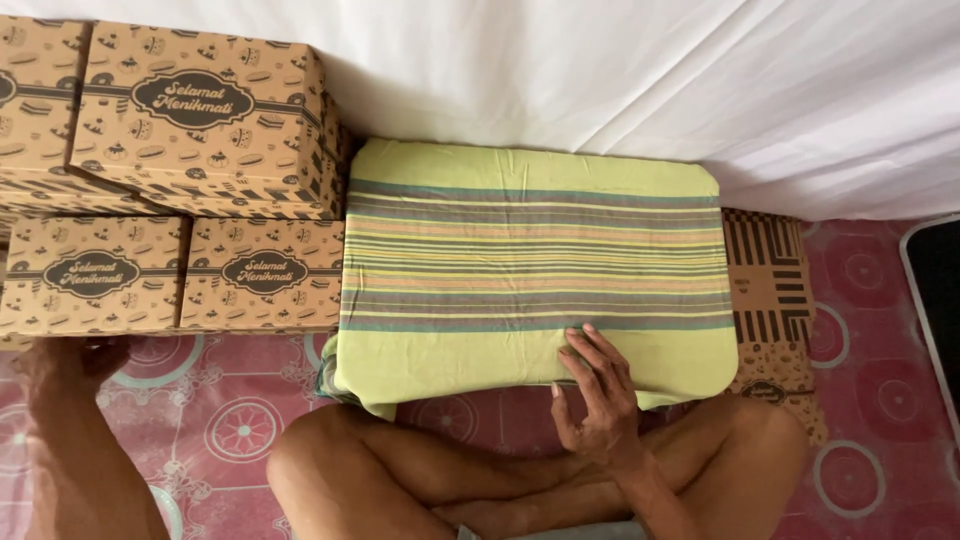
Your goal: The person folds flat cardboard sheets into boxes by hand, pressing and tucking the flaps to close them, then stacking the finished boxes. The person also unfolds a box and refolds it.
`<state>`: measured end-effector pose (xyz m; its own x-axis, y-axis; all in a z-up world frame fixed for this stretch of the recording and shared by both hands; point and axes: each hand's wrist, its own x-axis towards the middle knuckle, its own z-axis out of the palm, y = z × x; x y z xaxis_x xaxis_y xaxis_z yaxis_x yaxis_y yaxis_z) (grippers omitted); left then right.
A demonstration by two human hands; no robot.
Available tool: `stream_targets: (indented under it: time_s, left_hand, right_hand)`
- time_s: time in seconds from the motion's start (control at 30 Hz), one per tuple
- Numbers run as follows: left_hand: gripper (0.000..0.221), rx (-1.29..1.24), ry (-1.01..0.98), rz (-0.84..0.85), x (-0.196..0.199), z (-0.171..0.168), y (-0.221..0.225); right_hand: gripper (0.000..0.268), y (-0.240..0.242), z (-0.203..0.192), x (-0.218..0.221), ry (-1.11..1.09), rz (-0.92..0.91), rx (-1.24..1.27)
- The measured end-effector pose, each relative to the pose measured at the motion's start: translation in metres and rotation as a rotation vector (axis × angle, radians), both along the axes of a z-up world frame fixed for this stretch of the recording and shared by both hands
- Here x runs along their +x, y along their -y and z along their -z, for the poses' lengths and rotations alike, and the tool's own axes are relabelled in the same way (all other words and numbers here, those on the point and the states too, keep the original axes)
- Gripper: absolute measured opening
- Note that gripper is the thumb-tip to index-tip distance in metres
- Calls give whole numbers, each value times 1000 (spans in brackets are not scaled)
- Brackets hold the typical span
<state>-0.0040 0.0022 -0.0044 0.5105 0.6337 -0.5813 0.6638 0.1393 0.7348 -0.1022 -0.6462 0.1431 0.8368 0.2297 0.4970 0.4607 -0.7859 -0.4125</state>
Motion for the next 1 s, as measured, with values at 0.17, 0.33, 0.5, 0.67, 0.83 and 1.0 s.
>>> stream_targets:
  time_s: [0.17, 0.33, 0.5, 0.67, 0.83, 1.0]
  left_hand:
    - [48, 56, -21, 61, -2, 15, -9]
    - [44, 24, 13, -54, 2, 12, -11]
    - [47, -123, 229, -26, -19, 98, -78]
    - [68, -135, 325, -30, -31, 76, -46]
    - [58, -14, 355, -144, -33, 57, -12]
    - [32, 76, 296, -392, -41, 6, 20]
  right_hand:
    - [41, 0, 1, -2, 13, 12, -18]
    - [41, 2, -3, -2, -1, 3, -23]
    - [38, 0, 2, 0, 27, -19, -16]
    - [41, -2, 5, -1, 54, 22, -92]
    - [43, 0, 4, -1, 38, 4, -97]
    - [46, 0, 2, -4, 6, -8, -124]
